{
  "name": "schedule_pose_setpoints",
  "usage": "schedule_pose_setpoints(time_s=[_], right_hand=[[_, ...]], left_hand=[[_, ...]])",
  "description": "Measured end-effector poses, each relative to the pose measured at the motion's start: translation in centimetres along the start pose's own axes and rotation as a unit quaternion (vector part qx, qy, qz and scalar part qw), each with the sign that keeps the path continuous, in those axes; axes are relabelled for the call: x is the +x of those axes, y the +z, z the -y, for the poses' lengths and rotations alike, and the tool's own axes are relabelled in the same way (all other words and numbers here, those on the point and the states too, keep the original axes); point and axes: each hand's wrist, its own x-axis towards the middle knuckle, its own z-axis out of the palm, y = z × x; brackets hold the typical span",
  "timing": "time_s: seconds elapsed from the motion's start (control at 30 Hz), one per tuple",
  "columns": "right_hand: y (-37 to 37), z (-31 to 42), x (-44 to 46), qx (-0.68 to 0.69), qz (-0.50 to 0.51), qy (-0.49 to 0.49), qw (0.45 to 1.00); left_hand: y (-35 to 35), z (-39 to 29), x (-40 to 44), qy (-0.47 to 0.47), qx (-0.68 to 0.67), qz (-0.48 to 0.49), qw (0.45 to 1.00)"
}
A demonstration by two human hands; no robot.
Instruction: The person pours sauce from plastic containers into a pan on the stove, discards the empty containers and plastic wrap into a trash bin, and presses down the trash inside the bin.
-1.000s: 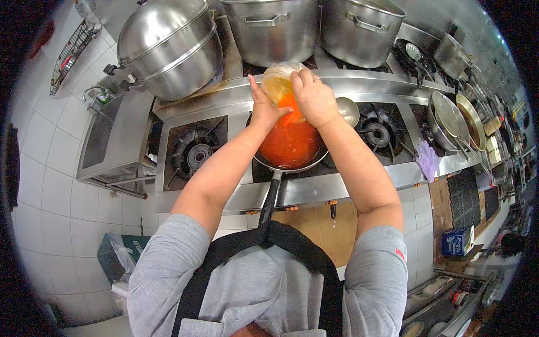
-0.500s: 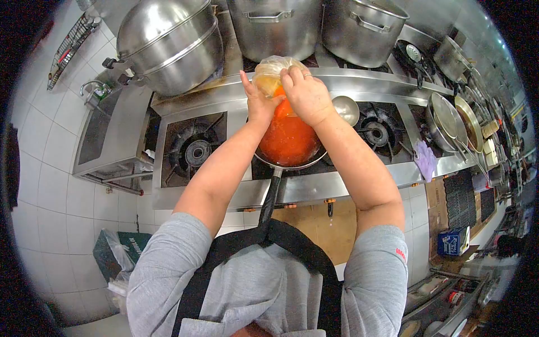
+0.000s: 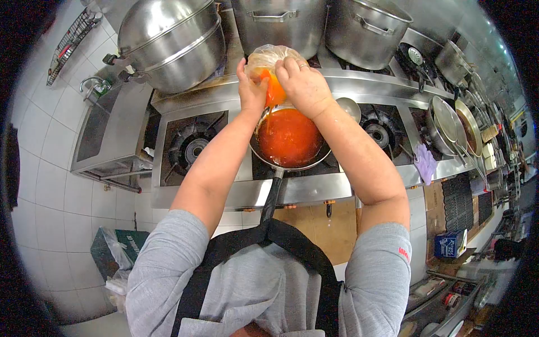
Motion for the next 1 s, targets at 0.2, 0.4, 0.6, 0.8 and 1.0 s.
schedule_pose_setpoints(time_s=[0.2,0.4,0.6,0.8,1.0], right_hand=[[0.8,-0.4,-0.3,0.0,-0.003,-0.022,1.0],[0.9,-0.7,-0.6,-0.007,0.002,-0.047,0.999],[0.8,-1.1,-1.1,-0.008,0.005,-0.056,0.998],[0.8,-1.4,-1.8,0.007,0.02,-0.046,0.999],[0.8,-1.2,-2.4,0.009,0.004,-0.052,0.999]], left_hand=[[0.6,2.6,0.3,0.013,-0.096,0.024,0.995],[2.2,3.8,-0.6,0.007,-0.178,0.016,0.984],[3.1,3.7,-0.7,0.001,-0.173,-0.005,0.985],[3.9,4.1,-1.3,-0.028,-0.171,0.008,0.985],[3.6,2.5,-2.2,-0.045,-0.198,0.004,0.979]])
